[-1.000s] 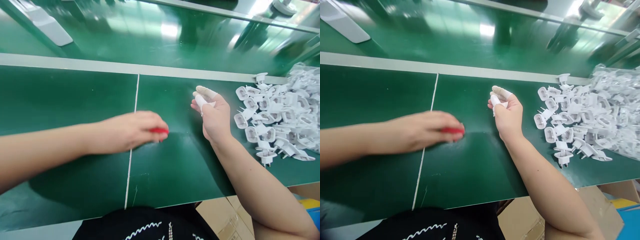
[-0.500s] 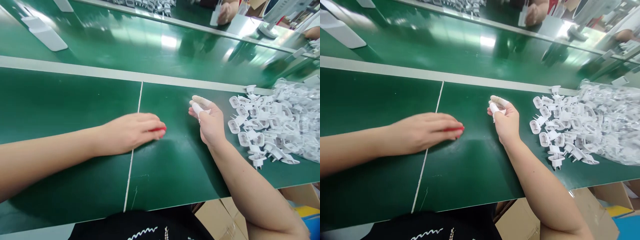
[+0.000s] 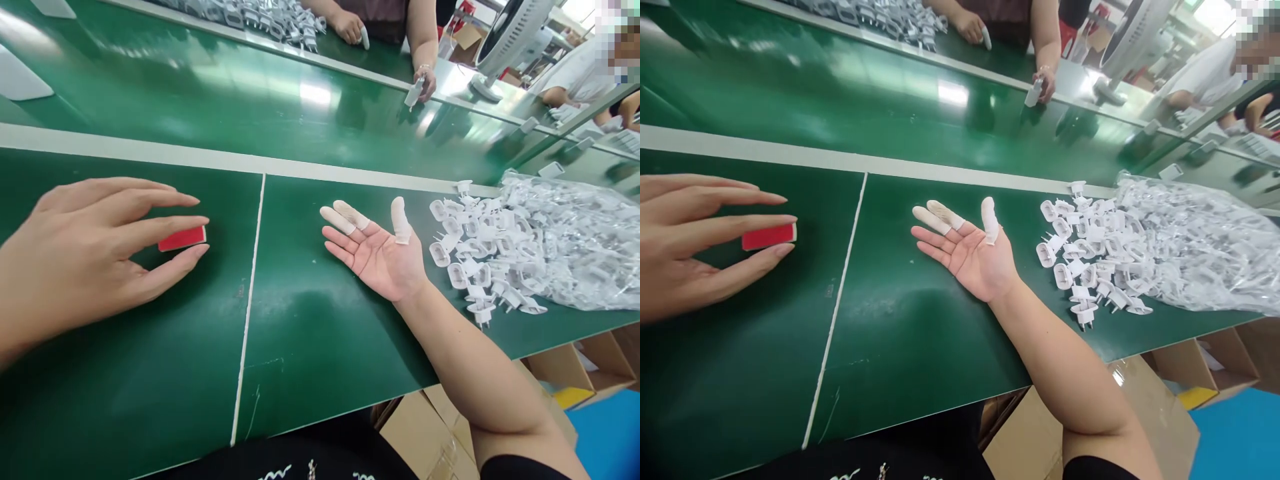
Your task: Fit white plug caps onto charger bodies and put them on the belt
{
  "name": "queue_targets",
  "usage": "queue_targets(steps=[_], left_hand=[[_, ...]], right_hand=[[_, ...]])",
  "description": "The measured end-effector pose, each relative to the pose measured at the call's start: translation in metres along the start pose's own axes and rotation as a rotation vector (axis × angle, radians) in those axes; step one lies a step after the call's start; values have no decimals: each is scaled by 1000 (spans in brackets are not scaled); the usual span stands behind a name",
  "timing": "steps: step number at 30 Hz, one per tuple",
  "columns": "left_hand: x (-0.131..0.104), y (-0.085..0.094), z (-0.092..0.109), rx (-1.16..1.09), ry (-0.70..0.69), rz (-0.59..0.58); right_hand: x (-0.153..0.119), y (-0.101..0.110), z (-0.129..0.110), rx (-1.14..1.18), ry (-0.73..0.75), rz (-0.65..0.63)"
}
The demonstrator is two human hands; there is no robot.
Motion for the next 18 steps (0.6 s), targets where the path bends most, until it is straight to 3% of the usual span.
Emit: queue_targets(steps=[3, 7, 11, 13, 18], left_hand=[[2, -7, 7, 54, -182, 46], [5, -13, 7, 10, -98, -26], [5, -11, 9, -13, -17, 17], [4, -8, 10, -39, 69, 69], [2, -5, 1, -331, 524, 213]], right_hand=[[1, -1, 1, 64, -30, 0], [3, 3, 5, 122, -28, 25], [1, 5, 6, 169, -25, 42], [0, 4, 7, 158, -42, 45], [-1, 5, 8, 212, -112, 51]])
Point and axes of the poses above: each hand's wrist, its own x-axis towards the middle knuckle, its own y-axis out of the back of the hand, z = x × y, the point moved 2 cm from there along x, towards the middle knuckle, and after that the axes turned 8 degrees about -x, right-handed, at the moved point
